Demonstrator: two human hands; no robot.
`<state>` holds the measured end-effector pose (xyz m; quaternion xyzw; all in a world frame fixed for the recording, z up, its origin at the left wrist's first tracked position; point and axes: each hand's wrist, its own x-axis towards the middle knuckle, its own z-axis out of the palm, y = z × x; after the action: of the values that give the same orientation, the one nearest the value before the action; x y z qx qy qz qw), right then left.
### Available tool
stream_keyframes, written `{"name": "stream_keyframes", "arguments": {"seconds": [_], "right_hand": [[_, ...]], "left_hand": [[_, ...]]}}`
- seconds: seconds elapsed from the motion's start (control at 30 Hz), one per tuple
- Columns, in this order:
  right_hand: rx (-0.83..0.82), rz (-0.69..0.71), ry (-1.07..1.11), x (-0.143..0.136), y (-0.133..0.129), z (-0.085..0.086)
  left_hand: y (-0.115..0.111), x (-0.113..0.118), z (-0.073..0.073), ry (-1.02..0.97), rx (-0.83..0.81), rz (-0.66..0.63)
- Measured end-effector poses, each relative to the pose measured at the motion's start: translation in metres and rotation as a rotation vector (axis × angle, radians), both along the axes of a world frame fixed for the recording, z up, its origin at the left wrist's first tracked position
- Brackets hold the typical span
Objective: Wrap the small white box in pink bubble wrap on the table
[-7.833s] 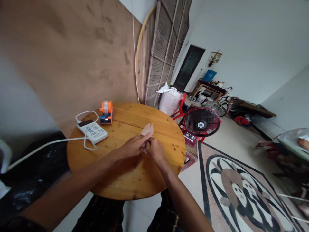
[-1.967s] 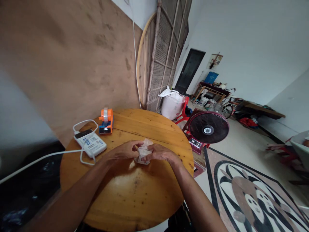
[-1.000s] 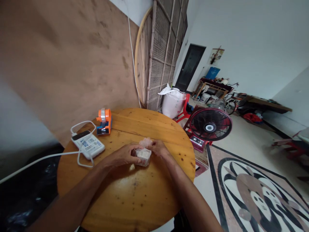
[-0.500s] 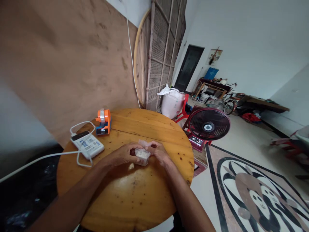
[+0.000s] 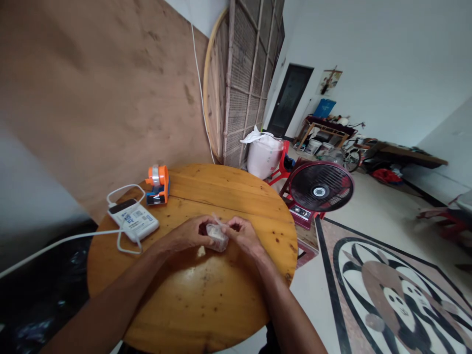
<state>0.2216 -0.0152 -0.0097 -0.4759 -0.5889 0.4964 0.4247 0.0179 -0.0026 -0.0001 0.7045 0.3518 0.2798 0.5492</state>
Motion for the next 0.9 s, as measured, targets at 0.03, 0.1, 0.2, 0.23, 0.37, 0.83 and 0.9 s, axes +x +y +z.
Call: {"name": "stream_keyframes", "arguments": {"seconds": [0.03,0.1,0.2,0.23,0.37,0.83,0.9], "right_hand": [[0.001,0.021,0.001,0.002,-0.003,0.001],[-0.003,0.058,0.008,0.005,-0.008,0.003],[-0.001,0.098,0.005,0.007,-0.016,0.001],[0.012,0.099,-0.004,0.007,-0.018,-0.001],[0.072,0.081,-0.019,0.006,-0.021,-0.010],[-0.005,0.029,0.129,0.003,-0.029,-0.010],[-0.004,0.031,0.101,0.004,-0.030,-0.010]], "left_hand": [[0.001,0.000,-0.002,-0.012,-0.006,-0.001],[0.002,0.002,-0.007,-0.043,-0.009,-0.005],[0.006,0.002,-0.016,-0.063,0.013,0.039],[0.007,0.002,-0.017,-0.049,0.036,0.079],[0.009,-0.001,-0.016,0.093,0.215,0.205],[0.000,0.014,-0.007,-0.113,-0.015,-0.053],[0.001,0.015,-0.012,-0.128,-0.002,-0.032]]}}
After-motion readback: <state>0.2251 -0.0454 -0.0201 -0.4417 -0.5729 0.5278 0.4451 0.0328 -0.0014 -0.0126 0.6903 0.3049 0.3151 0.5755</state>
